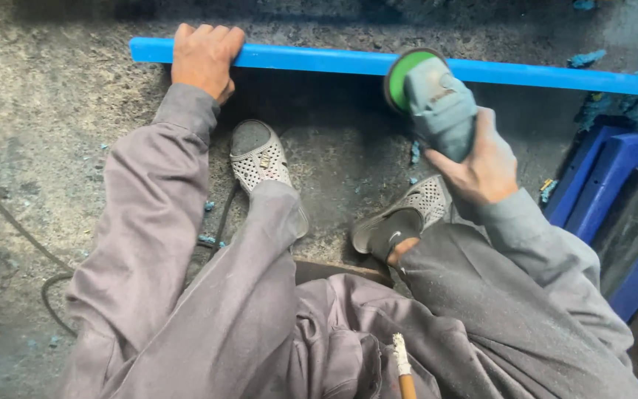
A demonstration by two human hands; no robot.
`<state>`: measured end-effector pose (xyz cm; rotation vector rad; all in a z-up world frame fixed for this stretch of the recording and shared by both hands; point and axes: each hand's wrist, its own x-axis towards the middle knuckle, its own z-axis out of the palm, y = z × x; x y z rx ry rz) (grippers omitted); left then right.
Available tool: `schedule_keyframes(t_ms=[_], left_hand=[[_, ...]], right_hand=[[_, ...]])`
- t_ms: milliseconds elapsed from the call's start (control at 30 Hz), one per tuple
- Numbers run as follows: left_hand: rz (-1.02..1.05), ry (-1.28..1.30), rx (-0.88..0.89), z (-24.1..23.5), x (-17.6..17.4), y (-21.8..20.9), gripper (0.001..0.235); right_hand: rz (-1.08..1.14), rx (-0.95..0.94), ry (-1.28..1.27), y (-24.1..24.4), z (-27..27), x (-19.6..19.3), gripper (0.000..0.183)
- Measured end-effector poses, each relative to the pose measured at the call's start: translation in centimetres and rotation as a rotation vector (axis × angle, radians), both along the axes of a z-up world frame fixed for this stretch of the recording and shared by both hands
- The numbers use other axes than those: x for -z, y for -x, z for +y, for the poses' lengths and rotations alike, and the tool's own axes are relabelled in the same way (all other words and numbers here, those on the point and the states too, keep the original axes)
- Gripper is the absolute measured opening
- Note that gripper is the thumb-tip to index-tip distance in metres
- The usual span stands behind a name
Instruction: The person grinds the edges of blue metal components using a hand-held angle grinder.
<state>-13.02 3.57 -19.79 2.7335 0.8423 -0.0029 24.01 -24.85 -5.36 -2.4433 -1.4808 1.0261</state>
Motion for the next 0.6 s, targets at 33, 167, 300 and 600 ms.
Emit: schedule_keyframes(t_ms=[33,167,300,600], left_hand=[[0.013,-0.016,0.003,0.0,0.2,0.1,0.036],[0.023,-0.019,0.016,0.2,0.4,0.2,0.04],[0.038,-0.009,0.026,0.3,0.7,0.7,0.037],[0.029,-0.024,-0.167,4.4,2.8,9.7,0.036]], right_hand=[[-0.034,0.076,0.047,-1.7,-1.8,-0.1,0.078],[-0.144,0.239,0.057,-9.2,-8.3,0.0,0.076],[-0.354,0.274,0.096,-17.4,-13.1,-0.8,0.078],[-0.5,0.147,0.094,-19.9,-13.6,-8.5,0.08]])
